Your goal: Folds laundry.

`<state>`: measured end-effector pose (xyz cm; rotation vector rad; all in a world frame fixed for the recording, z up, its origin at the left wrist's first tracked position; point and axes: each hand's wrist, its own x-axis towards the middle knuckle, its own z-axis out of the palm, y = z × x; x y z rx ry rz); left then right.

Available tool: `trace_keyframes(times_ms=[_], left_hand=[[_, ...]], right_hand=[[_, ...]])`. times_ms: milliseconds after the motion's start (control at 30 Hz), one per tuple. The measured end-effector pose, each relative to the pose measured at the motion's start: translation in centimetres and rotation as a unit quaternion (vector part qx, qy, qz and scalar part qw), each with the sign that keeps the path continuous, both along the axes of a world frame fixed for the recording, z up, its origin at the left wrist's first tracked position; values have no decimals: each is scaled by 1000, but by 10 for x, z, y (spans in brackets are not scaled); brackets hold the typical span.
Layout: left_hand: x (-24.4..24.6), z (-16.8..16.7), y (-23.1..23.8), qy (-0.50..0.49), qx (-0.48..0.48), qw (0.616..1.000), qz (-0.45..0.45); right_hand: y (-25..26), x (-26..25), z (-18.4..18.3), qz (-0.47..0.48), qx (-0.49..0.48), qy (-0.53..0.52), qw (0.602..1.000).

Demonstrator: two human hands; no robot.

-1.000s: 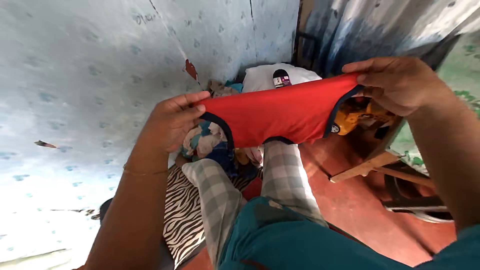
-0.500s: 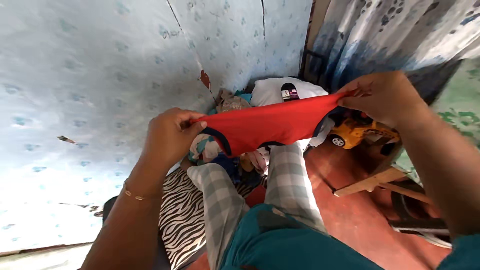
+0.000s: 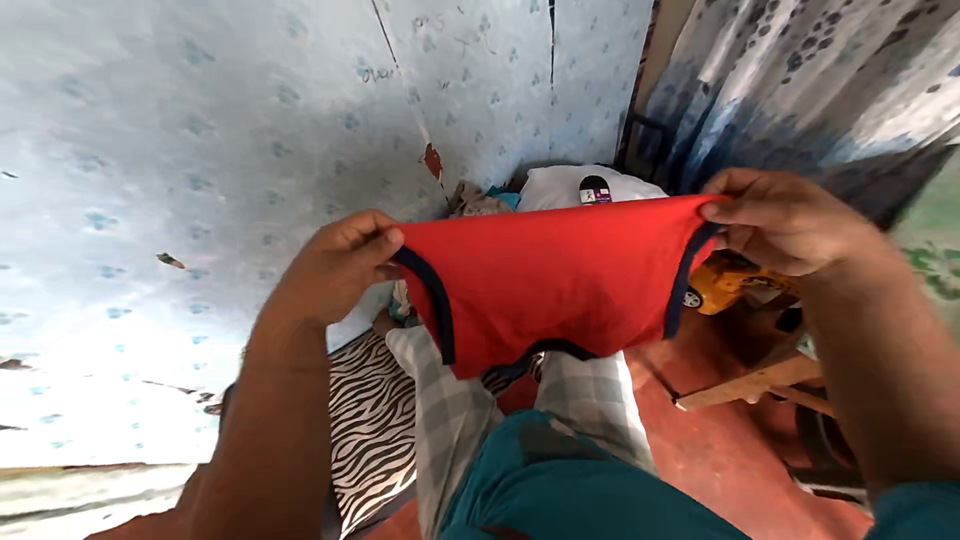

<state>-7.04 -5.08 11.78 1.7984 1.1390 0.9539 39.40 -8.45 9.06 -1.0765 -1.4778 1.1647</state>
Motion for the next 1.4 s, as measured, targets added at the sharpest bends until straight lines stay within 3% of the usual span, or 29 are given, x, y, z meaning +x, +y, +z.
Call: trace_keyframes(times_ms=[133, 333, 500, 600, 700, 833, 933, 1133, 1200, 1267, 1400], left_hand=[[35, -12, 12, -5, -60, 994, 93], [108, -10, -8, 116, 118, 986, 27], [145, -8, -21, 162, 186, 969, -8], [142, -5, -24, 170, 171, 970, -22], [137, -6, -24, 178, 154, 971, -39], [127, -4, -17, 168, 172, 968, -69], [121, 5, -18, 161, 182, 966, -89], [112, 17, -29, 144, 233, 956, -109], [105, 18, -32, 152, 237, 954, -109], [95, 15, -29, 170, 231, 952, -110], [84, -10, -16, 161, 201, 958, -129]], right_hand=[[17, -31, -19, -66, -78, 68, 992], [-2, -103, -7, 0, -32, 60, 998], [2, -135, 3, 38, -28, 75, 996], [0, -129, 6, 85, -22, 66, 994], [-6, -113, 16, 160, 18, -20, 987], [3, -83, 20, 58, 222, -165, 959], [16, -67, 12, 86, 295, -228, 924], [26, -75, -5, 234, 284, -312, 876], [24, -78, 2, 239, 255, -374, 859], [29, -73, 5, 218, 289, -399, 843], [22, -62, 21, 209, 323, -328, 863]])
